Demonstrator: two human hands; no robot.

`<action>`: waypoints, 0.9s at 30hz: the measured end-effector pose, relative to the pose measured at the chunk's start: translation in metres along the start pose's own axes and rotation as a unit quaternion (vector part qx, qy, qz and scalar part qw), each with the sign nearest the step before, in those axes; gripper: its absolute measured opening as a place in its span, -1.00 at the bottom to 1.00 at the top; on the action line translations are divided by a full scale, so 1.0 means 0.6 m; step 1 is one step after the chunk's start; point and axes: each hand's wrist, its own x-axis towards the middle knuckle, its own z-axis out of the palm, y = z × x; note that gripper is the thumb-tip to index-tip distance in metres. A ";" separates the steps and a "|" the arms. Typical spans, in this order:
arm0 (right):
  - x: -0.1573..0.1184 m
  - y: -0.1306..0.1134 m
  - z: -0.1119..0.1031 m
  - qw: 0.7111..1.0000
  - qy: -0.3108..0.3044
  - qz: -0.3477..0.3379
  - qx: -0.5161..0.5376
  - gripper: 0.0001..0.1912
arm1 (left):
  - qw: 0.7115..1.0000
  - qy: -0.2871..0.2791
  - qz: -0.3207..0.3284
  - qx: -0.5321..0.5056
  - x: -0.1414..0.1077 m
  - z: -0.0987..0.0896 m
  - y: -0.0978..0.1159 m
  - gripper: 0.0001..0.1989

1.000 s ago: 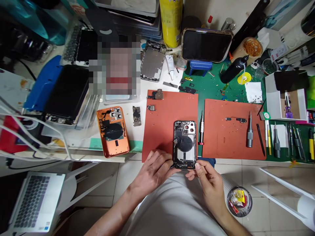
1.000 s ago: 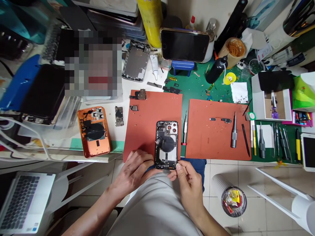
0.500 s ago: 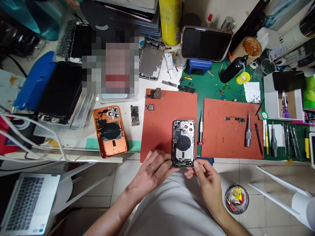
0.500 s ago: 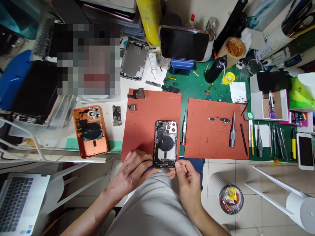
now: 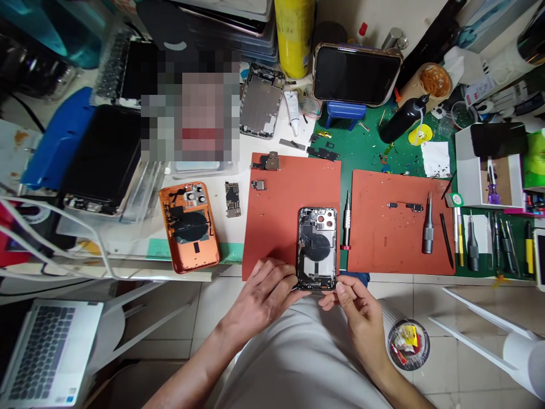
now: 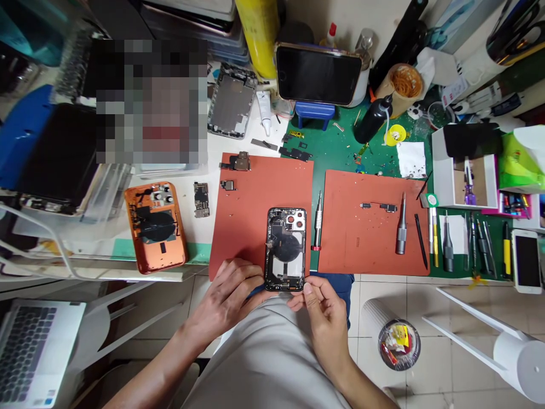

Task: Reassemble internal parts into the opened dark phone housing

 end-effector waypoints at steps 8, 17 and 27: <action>-0.001 0.001 -0.002 1.000 -0.008 -0.017 -0.004 -0.59 | 1.000 -0.003 -0.005 0.001 -0.001 0.001 0.000 -0.84; -0.003 0.007 -0.005 1.000 -0.010 -0.015 0.000 -0.62 | 1.000 -0.008 -0.005 -0.004 -0.002 0.003 0.000 -0.83; -0.002 0.008 -0.004 1.000 -0.010 -0.017 -0.002 -0.62 | 1.000 -0.006 -0.006 0.001 -0.003 0.003 0.000 -0.81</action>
